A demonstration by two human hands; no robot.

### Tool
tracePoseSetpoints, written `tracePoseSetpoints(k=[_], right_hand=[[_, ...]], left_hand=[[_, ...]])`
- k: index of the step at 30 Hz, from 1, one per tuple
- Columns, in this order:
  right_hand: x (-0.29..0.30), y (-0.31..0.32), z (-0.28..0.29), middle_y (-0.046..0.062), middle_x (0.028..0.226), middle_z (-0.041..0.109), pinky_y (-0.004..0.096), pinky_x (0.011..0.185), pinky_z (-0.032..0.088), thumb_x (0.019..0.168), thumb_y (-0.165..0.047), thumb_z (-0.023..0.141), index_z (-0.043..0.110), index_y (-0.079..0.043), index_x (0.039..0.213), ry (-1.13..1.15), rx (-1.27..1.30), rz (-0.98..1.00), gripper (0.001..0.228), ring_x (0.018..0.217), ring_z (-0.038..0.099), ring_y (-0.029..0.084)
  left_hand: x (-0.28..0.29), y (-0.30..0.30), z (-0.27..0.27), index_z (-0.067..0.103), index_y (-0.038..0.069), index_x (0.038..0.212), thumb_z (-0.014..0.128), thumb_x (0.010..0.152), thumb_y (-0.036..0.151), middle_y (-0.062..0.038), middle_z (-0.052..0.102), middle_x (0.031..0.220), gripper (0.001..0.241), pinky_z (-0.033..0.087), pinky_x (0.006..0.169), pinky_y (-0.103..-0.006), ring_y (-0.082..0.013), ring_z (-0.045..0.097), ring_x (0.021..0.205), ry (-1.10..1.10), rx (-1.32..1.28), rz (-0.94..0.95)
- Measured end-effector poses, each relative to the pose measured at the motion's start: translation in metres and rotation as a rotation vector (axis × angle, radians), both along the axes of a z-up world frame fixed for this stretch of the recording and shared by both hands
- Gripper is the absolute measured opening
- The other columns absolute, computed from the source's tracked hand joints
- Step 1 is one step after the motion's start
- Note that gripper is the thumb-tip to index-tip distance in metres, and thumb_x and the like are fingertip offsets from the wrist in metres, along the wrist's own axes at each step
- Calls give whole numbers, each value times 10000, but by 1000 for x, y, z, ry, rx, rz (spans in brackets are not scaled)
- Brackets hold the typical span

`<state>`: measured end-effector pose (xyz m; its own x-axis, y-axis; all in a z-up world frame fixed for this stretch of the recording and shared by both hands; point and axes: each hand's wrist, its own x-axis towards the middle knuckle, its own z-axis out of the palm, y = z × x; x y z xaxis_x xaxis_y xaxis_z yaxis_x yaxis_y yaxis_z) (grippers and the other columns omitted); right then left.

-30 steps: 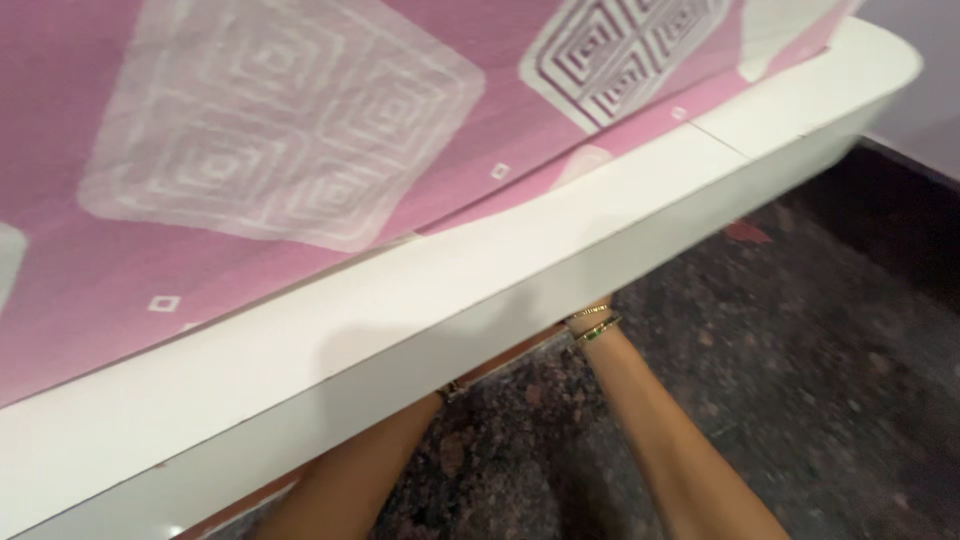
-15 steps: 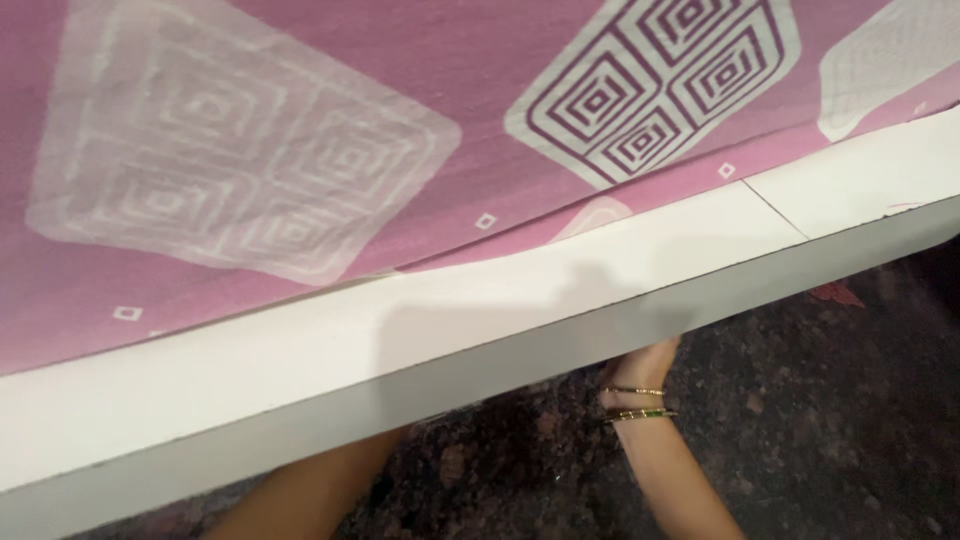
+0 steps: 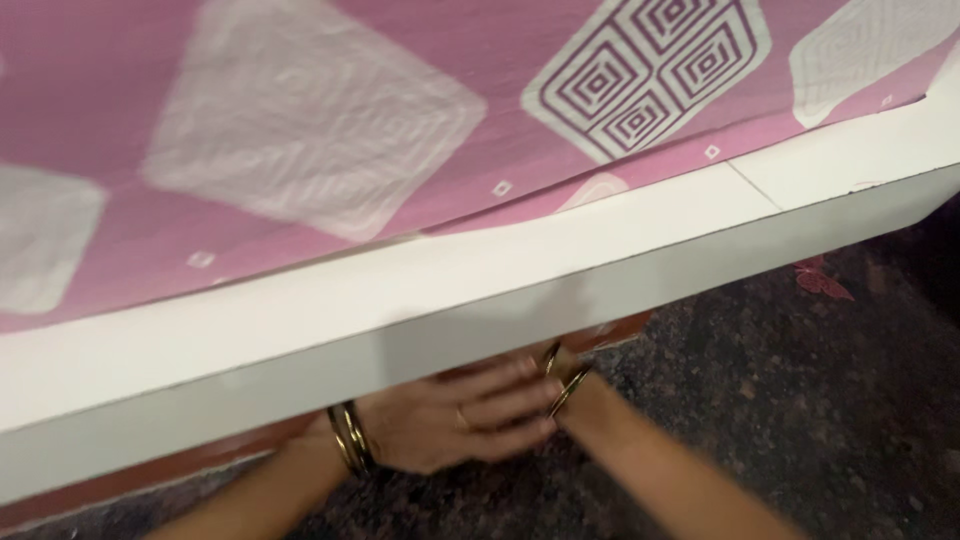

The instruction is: The person wipes the white and wooden bed frame with a dark cloth, moving along the side and under the bed. The person also briefly adjusts the bedsheet at the corner.

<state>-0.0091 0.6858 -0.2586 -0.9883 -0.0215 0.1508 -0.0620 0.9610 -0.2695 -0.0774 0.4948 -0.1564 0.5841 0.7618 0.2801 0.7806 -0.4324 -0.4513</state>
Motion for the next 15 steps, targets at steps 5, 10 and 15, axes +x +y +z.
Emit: tracePoseSetpoints(k=[5, 10, 15], right_hand=[[39, 70, 78, 126, 1118, 734, 459, 910, 556, 974, -326, 518, 692, -81, 1202, 36, 454, -266, 377, 998, 698, 267], [107, 129, 158, 105, 1175, 729, 435, 965, 538, 994, -308, 510, 693, -118, 1220, 153, 820, -409, 347, 1049, 676, 242], [89, 88, 181, 114, 1294, 637, 433, 1008, 512, 998, -422, 439, 582, -114, 1327, -124, 661, -454, 473, 1146, 622, 223]], left_hand=[[-27, -30, 17, 223, 280, 1624, 394, 946, 302, -103, 245, 1680, 699, 288, 1207, -571, -282, 249, 1531, 864, 194, 487], [-37, -99, 30, 135, 327, 1651, 538, 914, 245, -123, 237, 1645, 845, 431, 1092, -560, -315, 296, 1446, 230, -29, 616], [-39, -155, 36, 125, 205, 1593, 537, 814, 350, -205, 260, 1640, 892, 390, 1102, -604, -349, 290, 1479, 311, -153, 626]])
